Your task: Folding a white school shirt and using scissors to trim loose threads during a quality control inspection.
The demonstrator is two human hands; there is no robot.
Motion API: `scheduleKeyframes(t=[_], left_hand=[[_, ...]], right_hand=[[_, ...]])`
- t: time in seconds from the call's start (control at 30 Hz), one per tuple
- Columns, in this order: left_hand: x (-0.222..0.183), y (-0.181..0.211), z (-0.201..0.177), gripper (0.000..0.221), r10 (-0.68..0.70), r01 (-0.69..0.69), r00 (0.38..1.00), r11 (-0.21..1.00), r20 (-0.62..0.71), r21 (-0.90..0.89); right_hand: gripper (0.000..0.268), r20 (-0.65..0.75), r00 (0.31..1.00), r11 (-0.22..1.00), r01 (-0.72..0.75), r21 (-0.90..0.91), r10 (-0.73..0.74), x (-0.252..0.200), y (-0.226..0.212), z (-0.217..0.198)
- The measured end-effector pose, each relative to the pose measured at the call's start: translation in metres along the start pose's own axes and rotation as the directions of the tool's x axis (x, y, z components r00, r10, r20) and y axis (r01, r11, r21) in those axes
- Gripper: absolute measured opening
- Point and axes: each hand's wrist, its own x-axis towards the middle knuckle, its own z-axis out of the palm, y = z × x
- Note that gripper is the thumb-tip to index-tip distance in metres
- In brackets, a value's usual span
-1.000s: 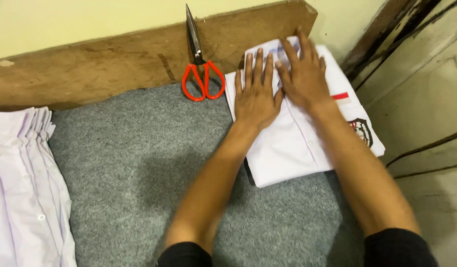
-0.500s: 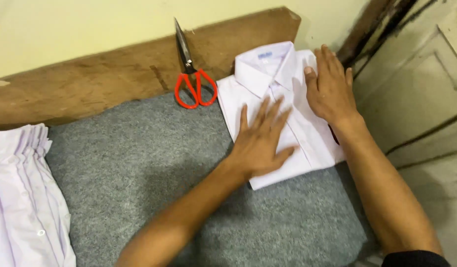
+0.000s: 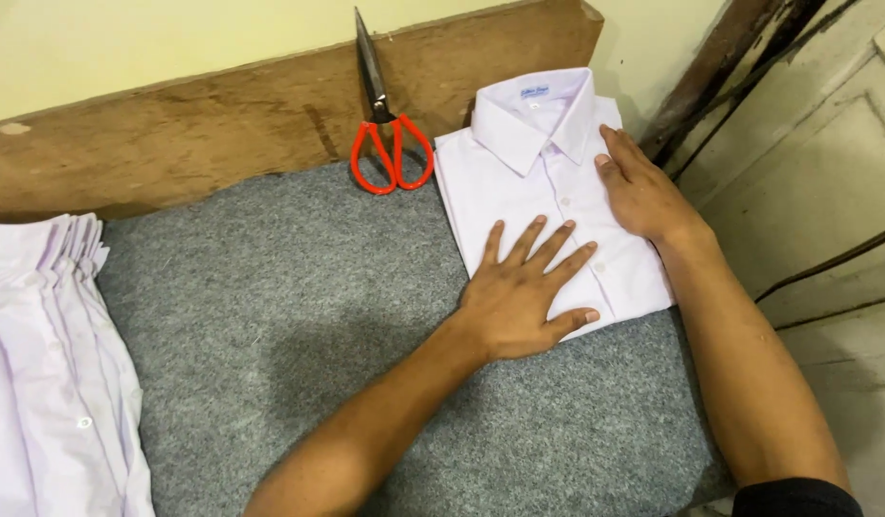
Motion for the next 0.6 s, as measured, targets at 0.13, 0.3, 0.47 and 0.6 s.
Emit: scheduleKeyframes(t=[0.13, 0.3, 0.47, 0.6], left_hand=[[-0.004, -0.007, 0.013, 0.073, 0.02, -0.025, 0.996, 0.998, -0.087, -0.058], [-0.035, -0.029, 0.009, 0.06, 0.015, -0.062, 0.928, 0.991, -0.371, -0.114], [-0.113, -0.102, -0.002, 0.056, -0.216, 0.25, 0.871, 0.968, -0.442, 0.02], [-0.174, -0.152, -0.008, 0.051, -0.479, 0.569, 0.732, 0.821, -0.485, 0.048]], right_hand=[[0.063, -0.043, 0.996, 0.997, 0.075, -0.035, -0.076, 0.011, 0.028, 0.008], [0.036, -0.405, 0.639, 0.72, 0.362, -0.592, -0.654, -0.014, 0.0, 0.001], [0.035, -0.2, 0.731, 0.758, 0.635, -0.15, -0.653, -0.072, -0.094, 0.103], [0.046, 0.206, 0.586, 0.548, 0.808, -0.215, -0.783, -0.131, -0.169, 0.156]])
